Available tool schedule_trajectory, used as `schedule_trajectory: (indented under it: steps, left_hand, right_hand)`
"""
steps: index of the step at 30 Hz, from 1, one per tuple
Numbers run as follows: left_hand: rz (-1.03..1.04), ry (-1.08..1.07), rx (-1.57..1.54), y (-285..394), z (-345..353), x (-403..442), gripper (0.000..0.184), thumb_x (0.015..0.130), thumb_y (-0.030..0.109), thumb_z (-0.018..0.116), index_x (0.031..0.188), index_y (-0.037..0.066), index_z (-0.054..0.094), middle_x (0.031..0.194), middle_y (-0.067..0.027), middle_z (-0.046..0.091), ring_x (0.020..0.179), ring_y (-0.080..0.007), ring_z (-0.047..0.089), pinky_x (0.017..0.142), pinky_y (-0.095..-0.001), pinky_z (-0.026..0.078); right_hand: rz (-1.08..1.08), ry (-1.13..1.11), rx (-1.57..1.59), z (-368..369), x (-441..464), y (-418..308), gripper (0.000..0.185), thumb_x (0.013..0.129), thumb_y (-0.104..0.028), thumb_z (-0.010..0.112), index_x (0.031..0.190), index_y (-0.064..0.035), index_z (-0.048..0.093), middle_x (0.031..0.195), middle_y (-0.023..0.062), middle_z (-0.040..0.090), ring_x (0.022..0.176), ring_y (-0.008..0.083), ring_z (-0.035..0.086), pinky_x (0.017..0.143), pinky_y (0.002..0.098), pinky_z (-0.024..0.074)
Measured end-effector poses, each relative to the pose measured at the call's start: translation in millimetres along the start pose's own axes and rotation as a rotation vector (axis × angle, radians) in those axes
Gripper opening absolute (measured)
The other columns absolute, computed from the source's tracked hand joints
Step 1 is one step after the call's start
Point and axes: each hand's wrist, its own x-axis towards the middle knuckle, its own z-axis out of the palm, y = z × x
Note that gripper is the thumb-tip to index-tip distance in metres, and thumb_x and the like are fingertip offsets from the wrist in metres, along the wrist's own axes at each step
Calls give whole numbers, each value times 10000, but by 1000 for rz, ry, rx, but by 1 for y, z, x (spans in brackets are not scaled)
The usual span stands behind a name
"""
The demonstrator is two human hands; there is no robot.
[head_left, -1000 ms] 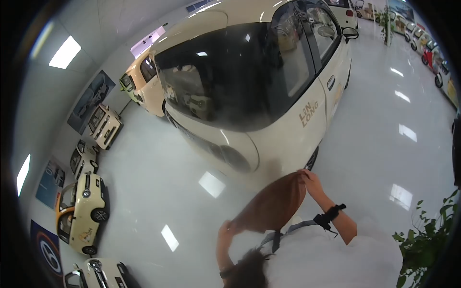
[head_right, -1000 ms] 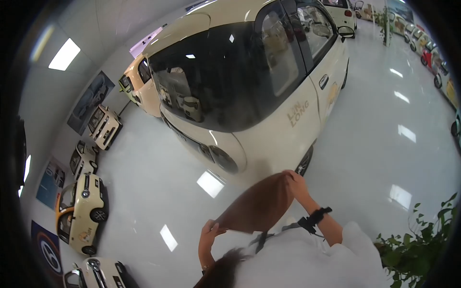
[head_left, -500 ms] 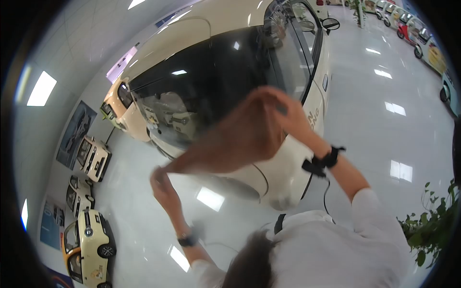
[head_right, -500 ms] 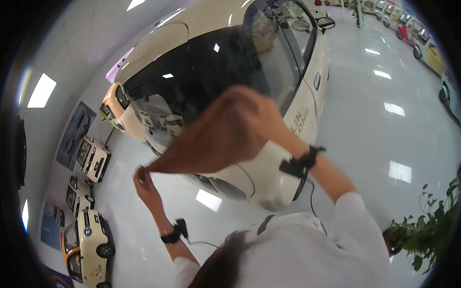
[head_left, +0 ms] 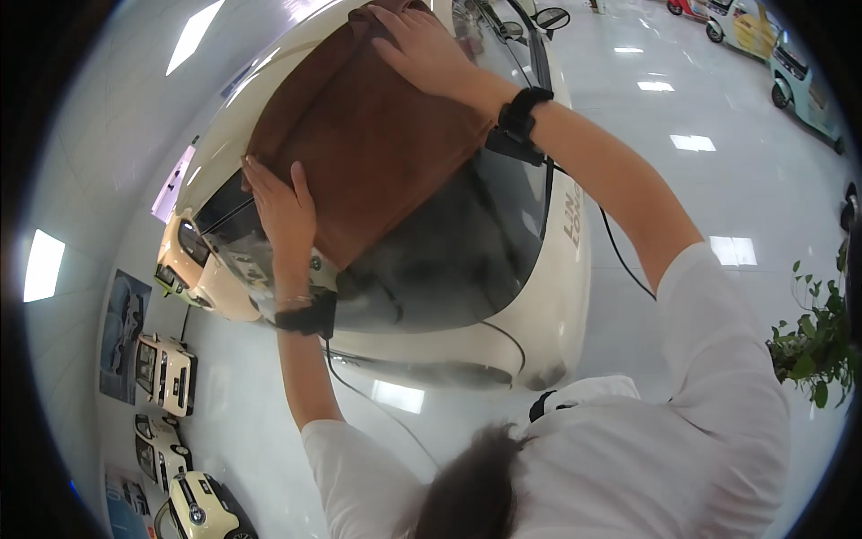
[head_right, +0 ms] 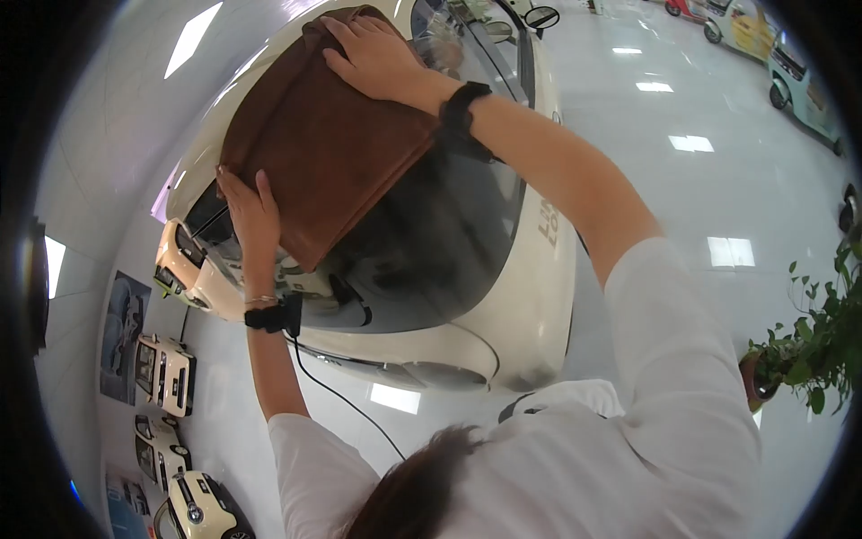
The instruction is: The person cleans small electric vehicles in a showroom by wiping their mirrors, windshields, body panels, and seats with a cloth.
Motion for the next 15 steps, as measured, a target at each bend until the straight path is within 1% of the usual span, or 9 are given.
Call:
schedule_trajectory:
  steps: [1, 2, 3, 4, 7, 10, 11, 14, 15]
  left_hand:
    - [2, 62, 13, -3, 12, -6, 764, 1049, 382, 471, 1488, -179, 194, 1558, -369, 234, 1467, -476, 255, 1213, -490, 247]
    - [2, 124, 27, -4, 20, -9, 748, 1055, 369, 457, 1495, -172, 189, 1562, -367, 227, 1466, -481, 253, 1213, -492, 248]
    - [-23, 133, -33, -8, 27, -12, 722, 1066, 357, 416, 1503, -168, 182, 1573, -361, 210, 1473, -481, 234, 1216, -498, 235]
    - [-27, 156, -55, -8, 33, -14, 723, 1070, 365, 403, 1505, -168, 181, 1577, -358, 205, 1477, -478, 227, 1217, -499, 228]
    - [-57, 194, -153, -10, 47, -26, 733, 1081, 403, 348, 1517, -158, 168, 1595, -343, 170, 1494, -468, 187, 1223, -503, 201]
    - [-66, 223, -201, -11, 56, -35, 730, 1082, 398, 361, 1530, -140, 155, 1605, -337, 146, 1500, -460, 177, 1223, -503, 199]
    - [-66, 225, -215, -10, 59, -40, 736, 1081, 409, 357, 1533, -135, 153, 1607, -336, 143, 1500, -459, 177, 1223, -502, 200]
    - [-77, 220, -236, -2, 63, -59, 756, 1079, 446, 337, 1539, -124, 148, 1609, -335, 139, 1500, -459, 180, 1221, -500, 203]
    - [-87, 212, -233, 1, 64, -64, 765, 1078, 461, 327, 1539, -123, 147, 1608, -337, 141, 1499, -459, 183, 1220, -501, 205]
  right_hand:
    - [65, -122, 68, -5, -1, -2, 589, 975, -348, 543, 1455, -31, 416, 1342, 266, 561, 1253, 444, 505, 1092, 496, 379]
    - [49, -91, 75, -7, 2, -4, 563, 967, -298, 548, 1437, -12, 430, 1316, 269, 564, 1234, 443, 508, 1074, 493, 390]
    - [40, -64, 83, -8, 2, -6, 538, 959, -248, 554, 1420, 7, 443, 1291, 271, 568, 1214, 442, 511, 1056, 489, 400]
    - [40, -44, 94, -8, -1, -7, 514, 952, -198, 559, 1403, 25, 456, 1265, 274, 571, 1194, 442, 513, 1038, 486, 410]
    - [-17, -25, 128, -2, -14, -2, 559, 970, -209, 533, 1462, 18, 394, 1294, 275, 546, 1216, 448, 495, 1065, 489, 385]
    - [12, 15, 119, 2, -37, -5, 564, 983, -229, 515, 1472, 18, 381, 1326, 285, 521, 1245, 452, 473, 1087, 483, 370]
    - [63, -36, 134, 2, -47, -3, 573, 997, -250, 499, 1488, 14, 366, 1374, 290, 488, 1306, 460, 430, 1121, 491, 337]
    - [-3, 50, 101, 1, -74, -3, 568, 1009, -259, 482, 1498, 3, 363, 1433, 300, 447, 1382, 472, 363, 1160, 501, 287]
    - [79, -38, 215, -3, -82, -2, 567, 1022, -270, 462, 1514, -10, 353, 1486, 299, 408, 1438, 477, 299, 1189, 514, 232]
